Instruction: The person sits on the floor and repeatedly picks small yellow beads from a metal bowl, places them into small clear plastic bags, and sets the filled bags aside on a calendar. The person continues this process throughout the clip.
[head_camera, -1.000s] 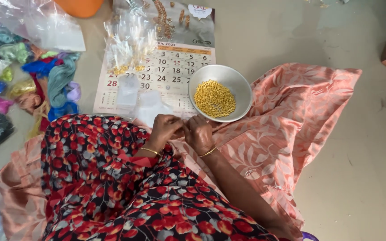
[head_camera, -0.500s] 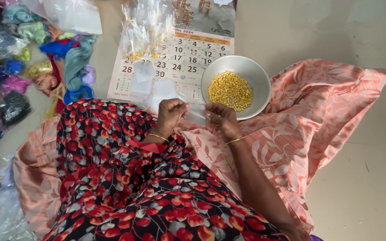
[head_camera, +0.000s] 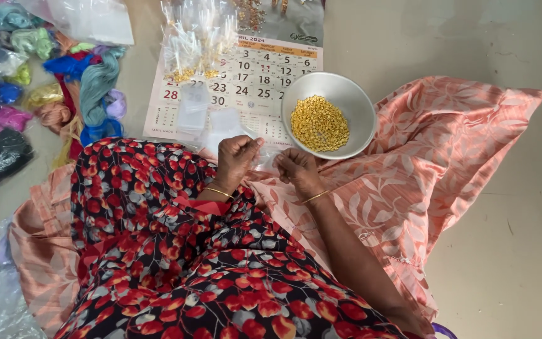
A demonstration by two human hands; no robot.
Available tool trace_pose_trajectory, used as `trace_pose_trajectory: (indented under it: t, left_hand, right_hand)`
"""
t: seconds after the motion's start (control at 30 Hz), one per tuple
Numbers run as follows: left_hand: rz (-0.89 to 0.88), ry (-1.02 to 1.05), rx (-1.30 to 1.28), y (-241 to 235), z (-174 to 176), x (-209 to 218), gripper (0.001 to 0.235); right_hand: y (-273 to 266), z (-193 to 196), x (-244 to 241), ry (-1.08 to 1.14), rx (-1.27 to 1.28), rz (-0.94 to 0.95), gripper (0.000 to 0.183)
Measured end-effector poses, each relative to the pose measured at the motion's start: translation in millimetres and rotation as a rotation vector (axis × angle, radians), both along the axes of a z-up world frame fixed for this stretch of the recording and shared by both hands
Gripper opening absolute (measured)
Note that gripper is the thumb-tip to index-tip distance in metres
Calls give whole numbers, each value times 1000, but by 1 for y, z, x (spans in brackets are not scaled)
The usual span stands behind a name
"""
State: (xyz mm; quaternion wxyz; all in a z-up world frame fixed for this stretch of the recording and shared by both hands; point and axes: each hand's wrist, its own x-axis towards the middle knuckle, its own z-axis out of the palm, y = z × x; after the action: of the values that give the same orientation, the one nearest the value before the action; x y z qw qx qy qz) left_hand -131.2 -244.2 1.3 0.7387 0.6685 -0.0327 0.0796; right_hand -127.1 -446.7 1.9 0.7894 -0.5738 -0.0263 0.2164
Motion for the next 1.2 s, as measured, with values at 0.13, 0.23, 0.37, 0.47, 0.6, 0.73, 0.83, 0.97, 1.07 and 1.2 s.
trace_pose_trajectory:
  t: [0.13,0.23,0.37,0.47,0.6,0.73,0.83,0.97,1.07,1.2]
  left_hand:
    - [32,-52,-6,0,0,-1,36]
    - [10,-42,-21,0,1,-2,34]
    - [-139,62,-124,5,17,-8,37]
    - [-251,142,-297,10,14,-5,32]
    - [-311,239,-413,17,-1,3,23]
    - [-285,331,-408,16,-4,5,17]
    - [-246,288,-394,16,-19,7,12]
    - [-104,1,-34,12,-51,14,2]
    - [38,-146,275,6,-10,3,12]
    - [90,-300,425,3,-1,1,22]
  right_hand:
    - [7,31,-6,55,-17,13,11]
    - [1,15,-4,81,39,48,9]
    - [-3,-7,2,59,59,-29,9]
    - [-5,-6,4,20,67,-103,11]
    - [-10,-6,9,-24,50,-143,13]
    - [-8,-6,7,-35,25,-114,11]
    - [-4,-5,5,-17,23,-78,10]
    - [-2,-18,5,8,-26,-33,7]
    - [3,-23,2,-154,-298,-43,14]
    - [26,39,-12,-899,-810,-380,41]
